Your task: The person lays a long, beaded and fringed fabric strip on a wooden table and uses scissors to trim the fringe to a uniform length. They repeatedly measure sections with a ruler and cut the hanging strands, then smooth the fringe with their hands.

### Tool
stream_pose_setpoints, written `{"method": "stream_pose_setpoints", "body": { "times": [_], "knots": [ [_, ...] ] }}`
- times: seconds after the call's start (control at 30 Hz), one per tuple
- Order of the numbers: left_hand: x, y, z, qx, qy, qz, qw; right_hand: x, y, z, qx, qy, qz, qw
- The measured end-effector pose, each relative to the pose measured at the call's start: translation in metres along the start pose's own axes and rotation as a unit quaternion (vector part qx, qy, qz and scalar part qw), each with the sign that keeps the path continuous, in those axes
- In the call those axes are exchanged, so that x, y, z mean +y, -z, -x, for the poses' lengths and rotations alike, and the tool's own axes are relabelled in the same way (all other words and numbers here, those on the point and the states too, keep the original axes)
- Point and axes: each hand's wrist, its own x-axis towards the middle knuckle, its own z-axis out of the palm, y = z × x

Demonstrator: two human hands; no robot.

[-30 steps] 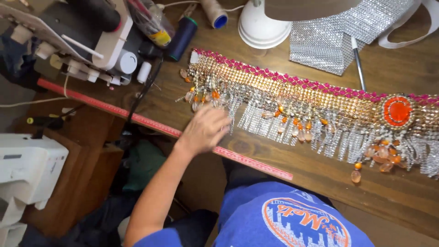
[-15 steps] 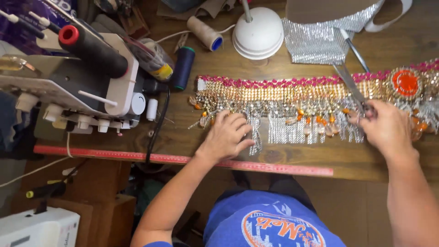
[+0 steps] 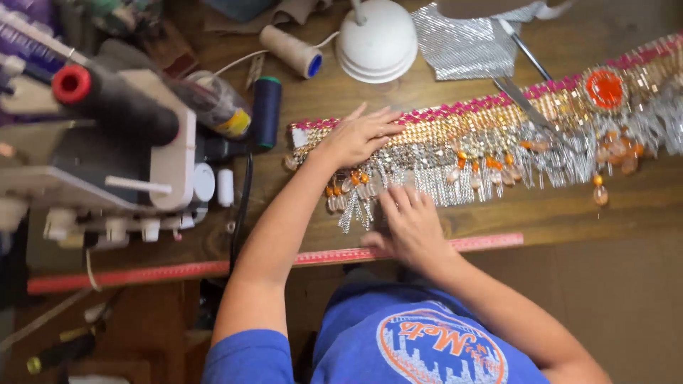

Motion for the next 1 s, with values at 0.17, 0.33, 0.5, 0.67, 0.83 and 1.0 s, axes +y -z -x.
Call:
{"method": "stream_pose_setpoints", "body": {
  "times": [0.17,0.33,0.5,0.67,0.83,1.0],
  "knots": [
    [-0.012,0.001,0.001,-0.009,0.029,0.018,0.999,-0.020,0.038,0.041,0.075,0.095,-0.186,0.975],
    [-0.017,0.000,0.004,-0.007,0.003,0.001,1.000,0.001,0.012,-0.021,0.105,0.023,0.004,0.994],
    [-0.014,0.004,0.004,-0.019,0.009,-0.009,1.000,-0.022,0.024,0.041,0.075,0.046,-0.012,0.996],
    [-0.009,0.008,0.009,-0.041,0.004,-0.049,0.998,0.024,0.007,-0.003,0.142,-0.037,0.081,0.986],
    [0.000,0.016,0.009,-0.047,0.015,-0.041,0.998,0.000,-0.003,0.023,0.130,-0.015,0.058,0.990],
    [-0.005,0.004,0.004,-0.032,0.034,-0.020,0.999,-0.011,0.019,0.042,0.134,0.016,0.050,0.990]
  ]
}}
